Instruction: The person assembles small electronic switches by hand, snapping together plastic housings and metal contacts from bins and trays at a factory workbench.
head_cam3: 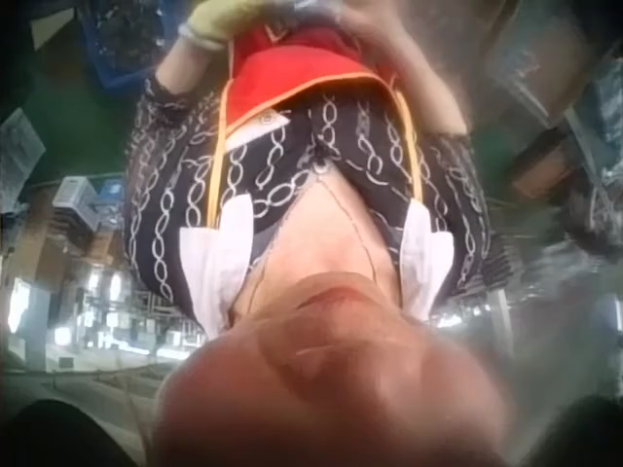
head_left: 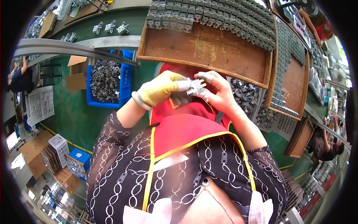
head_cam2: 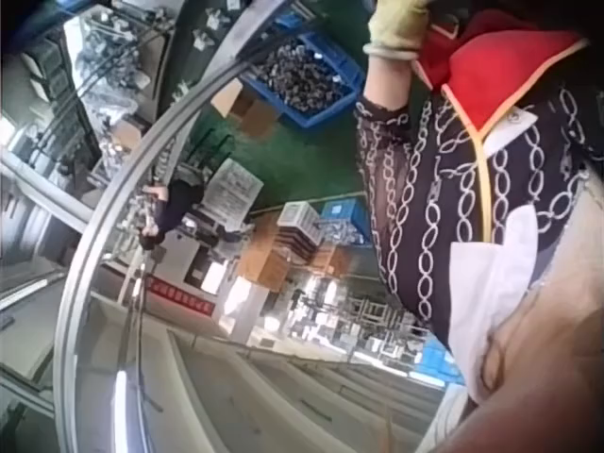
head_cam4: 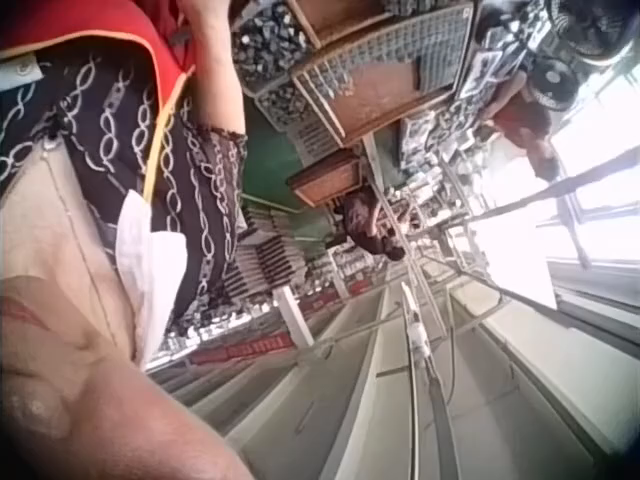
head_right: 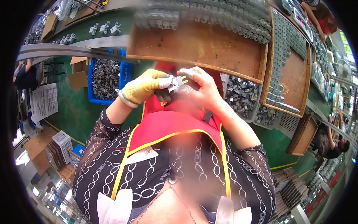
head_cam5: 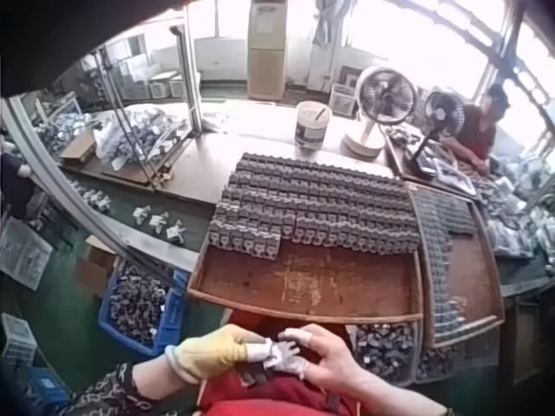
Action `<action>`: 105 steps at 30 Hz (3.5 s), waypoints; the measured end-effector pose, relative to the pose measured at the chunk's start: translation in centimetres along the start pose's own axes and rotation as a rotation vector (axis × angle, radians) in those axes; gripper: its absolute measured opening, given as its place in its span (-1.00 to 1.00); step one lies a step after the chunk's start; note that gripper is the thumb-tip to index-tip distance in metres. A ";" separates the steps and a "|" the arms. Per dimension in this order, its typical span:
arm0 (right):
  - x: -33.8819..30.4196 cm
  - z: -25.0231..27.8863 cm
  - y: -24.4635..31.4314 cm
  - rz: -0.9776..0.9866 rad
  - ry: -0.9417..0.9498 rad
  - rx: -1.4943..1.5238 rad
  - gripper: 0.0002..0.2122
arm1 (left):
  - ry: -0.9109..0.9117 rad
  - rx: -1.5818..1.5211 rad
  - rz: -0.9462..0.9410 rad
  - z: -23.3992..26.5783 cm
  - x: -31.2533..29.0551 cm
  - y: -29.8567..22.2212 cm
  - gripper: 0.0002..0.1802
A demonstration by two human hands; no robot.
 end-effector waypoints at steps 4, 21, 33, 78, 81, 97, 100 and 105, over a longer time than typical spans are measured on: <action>0.0 -1.4 0.3 -0.116 -0.064 0.209 -0.47 | -0.227 0.124 -0.233 -1.2 0.4 -0.4 -0.63; 14.7 3.2 -1.4 0.021 -0.647 -0.286 -0.44 | -1.248 0.822 -0.824 9.9 -2.5 -7.7 -0.68; 4.6 17.9 -3.0 0.052 -1.120 -0.706 -0.63 | -1.153 1.763 -0.432 22.5 1.1 -3.5 -0.37; 1.4 3.6 0.4 -0.213 -0.226 0.483 -0.75 | -0.175 -0.225 -0.262 -0.6 3.8 -0.4 -0.58; 1.4 3.3 1.2 -0.231 -0.239 0.382 -0.76 | -0.199 -0.197 -0.230 -0.6 3.4 -0.4 -0.56; 0.1 1.4 1.0 -0.355 0.149 0.750 -0.49 | 0.044 -0.098 -0.085 -0.3 0.8 -0.6 -0.44; 0.1 1.2 0.7 -0.253 0.122 0.604 -0.50 | 0.018 -0.052 -0.132 -0.5 0.9 -0.8 -0.44; 0.6 1.1 0.4 -0.158 0.015 0.288 -0.49 | -0.176 0.109 -0.300 -1.0 1.0 -0.5 -0.54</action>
Point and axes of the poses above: each hand's wrist, its own x-axis towards the middle knuckle, its own z-axis out of the back of the hand, y = z × x, the point moved 2 cm from there along x, towards the middle knuckle, and after that the axes turned 10 degrees about -z, right-handed, at the moved point
